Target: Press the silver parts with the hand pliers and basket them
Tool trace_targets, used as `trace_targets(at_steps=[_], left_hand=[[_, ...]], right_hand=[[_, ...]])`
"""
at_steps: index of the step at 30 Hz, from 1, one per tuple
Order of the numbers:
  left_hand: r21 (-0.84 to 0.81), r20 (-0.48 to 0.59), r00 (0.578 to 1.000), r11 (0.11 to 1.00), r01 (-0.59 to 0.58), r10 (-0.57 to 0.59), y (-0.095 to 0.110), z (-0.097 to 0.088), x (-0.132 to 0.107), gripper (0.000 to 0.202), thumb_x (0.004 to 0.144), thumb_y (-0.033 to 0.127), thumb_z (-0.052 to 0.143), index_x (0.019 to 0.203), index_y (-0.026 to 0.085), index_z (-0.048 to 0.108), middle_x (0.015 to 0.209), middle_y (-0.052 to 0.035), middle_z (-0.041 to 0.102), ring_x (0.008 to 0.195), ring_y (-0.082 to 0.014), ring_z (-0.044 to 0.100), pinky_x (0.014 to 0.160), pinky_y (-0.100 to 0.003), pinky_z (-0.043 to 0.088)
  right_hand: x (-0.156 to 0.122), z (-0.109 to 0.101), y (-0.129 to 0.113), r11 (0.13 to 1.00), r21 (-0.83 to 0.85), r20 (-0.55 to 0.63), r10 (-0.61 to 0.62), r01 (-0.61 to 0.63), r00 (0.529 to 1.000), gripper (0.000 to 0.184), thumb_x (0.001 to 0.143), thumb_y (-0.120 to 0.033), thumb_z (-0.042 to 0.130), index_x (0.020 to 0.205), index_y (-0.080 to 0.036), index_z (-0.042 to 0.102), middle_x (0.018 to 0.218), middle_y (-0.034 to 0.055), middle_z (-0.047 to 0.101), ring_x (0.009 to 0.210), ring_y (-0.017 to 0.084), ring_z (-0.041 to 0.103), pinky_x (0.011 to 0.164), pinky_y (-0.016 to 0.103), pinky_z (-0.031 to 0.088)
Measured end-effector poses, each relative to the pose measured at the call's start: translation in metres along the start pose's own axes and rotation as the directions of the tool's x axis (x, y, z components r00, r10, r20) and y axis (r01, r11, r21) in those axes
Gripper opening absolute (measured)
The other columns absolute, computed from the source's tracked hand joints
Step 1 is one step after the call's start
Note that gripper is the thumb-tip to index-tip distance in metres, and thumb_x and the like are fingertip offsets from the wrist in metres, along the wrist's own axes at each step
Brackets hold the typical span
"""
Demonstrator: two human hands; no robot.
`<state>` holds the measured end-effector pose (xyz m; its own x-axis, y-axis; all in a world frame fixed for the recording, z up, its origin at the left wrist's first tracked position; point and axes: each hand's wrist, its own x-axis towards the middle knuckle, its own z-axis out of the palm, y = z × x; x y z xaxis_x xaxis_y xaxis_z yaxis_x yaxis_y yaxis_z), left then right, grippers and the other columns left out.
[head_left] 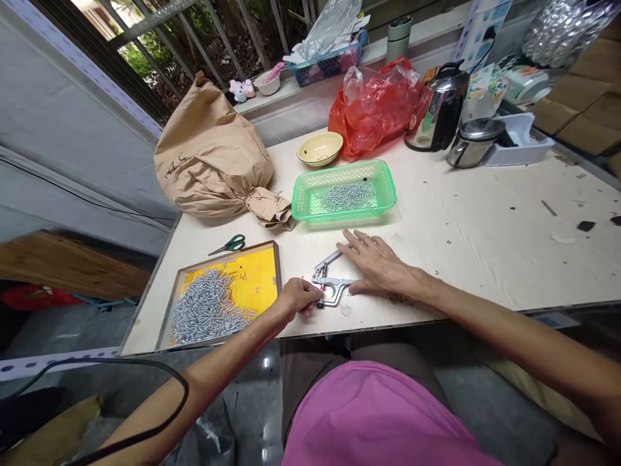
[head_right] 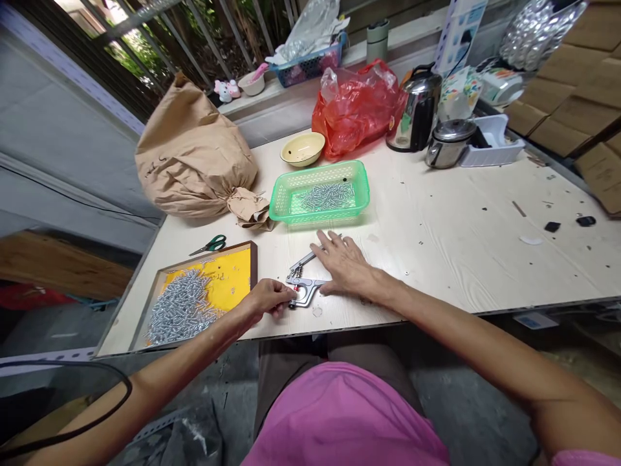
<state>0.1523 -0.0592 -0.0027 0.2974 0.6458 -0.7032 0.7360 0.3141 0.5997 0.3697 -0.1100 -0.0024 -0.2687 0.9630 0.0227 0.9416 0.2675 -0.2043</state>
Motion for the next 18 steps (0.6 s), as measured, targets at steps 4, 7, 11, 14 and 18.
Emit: trace_targets(at_steps=[4, 7, 11, 14, 18], left_hand=[[-0.010, -0.004, 1.000, 1.000, 0.002, -0.002, -0.002, 0.001, -0.001, 0.029, 0.070, 0.034, 0.066, 0.055, 0.015, 0.052, 0.039, 0.0058, 0.046, 0.032, -0.0060, 0.039, 0.038, -0.019, 0.028], [-0.004, 0.004, 1.000, 1.000, 0.011, -0.011, -0.003, 0.000, -0.003, 0.030, 0.073, 0.035, 0.064, 0.054, 0.016, 0.050, 0.040, 0.0059, 0.045, 0.033, -0.0062, 0.039, 0.040, -0.020, 0.032], [0.274, -0.139, 0.982, 0.958, -0.087, 0.129, 0.002, 0.001, -0.011, 0.029, 0.078, 0.037, 0.060, 0.060, 0.015, 0.057, 0.050, 0.0017, 0.052, 0.047, -0.0103, 0.049, 0.050, -0.023, 0.039], [0.585, -0.225, 0.847, 0.762, -0.278, 0.481, 0.010, 0.008, -0.014, 0.019, 0.077, 0.033, 0.065, 0.084, 0.015, 0.065, 0.084, -0.0054, 0.064, 0.080, -0.0184, 0.059, 0.069, -0.029, 0.046], [0.746, 0.053, 0.668, 0.416, -0.521, 0.742, 0.024, 0.019, -0.003, 0.049, 0.074, 0.032, 0.071, 0.118, 0.018, 0.053, 0.125, -0.0112, 0.055, 0.113, -0.0265, 0.049, 0.092, -0.041, 0.044]], right_hand=[[0.013, 0.000, 0.013, 0.999, 0.007, 0.087, -0.049, 0.048, 0.995, 0.089, 0.059, -0.062, 0.074, 0.129, -0.014, 0.047, 0.127, 0.0192, 0.052, 0.119, 0.036, 0.043, 0.094, 0.047, 0.032], [0.014, -0.001, 0.010, 0.999, 0.004, 0.106, -0.054, 0.054, 0.993, 0.076, 0.066, -0.057, 0.073, 0.124, -0.012, 0.051, 0.114, 0.0173, 0.059, 0.106, 0.032, 0.051, 0.089, 0.044, 0.034], [0.009, -0.005, 0.000, 0.997, 0.021, 0.104, -0.070, 0.068, 0.992, 0.047, 0.077, -0.040, 0.070, 0.114, -0.015, 0.055, 0.103, 0.0129, 0.063, 0.097, 0.027, 0.054, 0.081, 0.037, 0.036], [0.005, -0.005, -0.004, 0.997, 0.034, 0.099, -0.066, 0.063, 0.993, 0.043, 0.079, -0.032, 0.069, 0.116, -0.016, 0.054, 0.103, 0.0115, 0.063, 0.097, 0.026, 0.054, 0.081, 0.035, 0.037], [0.000, 0.000, 0.000, 0.995, 0.065, 0.094, -0.081, 0.075, 0.992, 0.065, 0.074, -0.034, 0.073, 0.129, -0.012, 0.044, 0.111, 0.0137, 0.060, 0.101, 0.027, 0.052, 0.082, 0.037, 0.039]])
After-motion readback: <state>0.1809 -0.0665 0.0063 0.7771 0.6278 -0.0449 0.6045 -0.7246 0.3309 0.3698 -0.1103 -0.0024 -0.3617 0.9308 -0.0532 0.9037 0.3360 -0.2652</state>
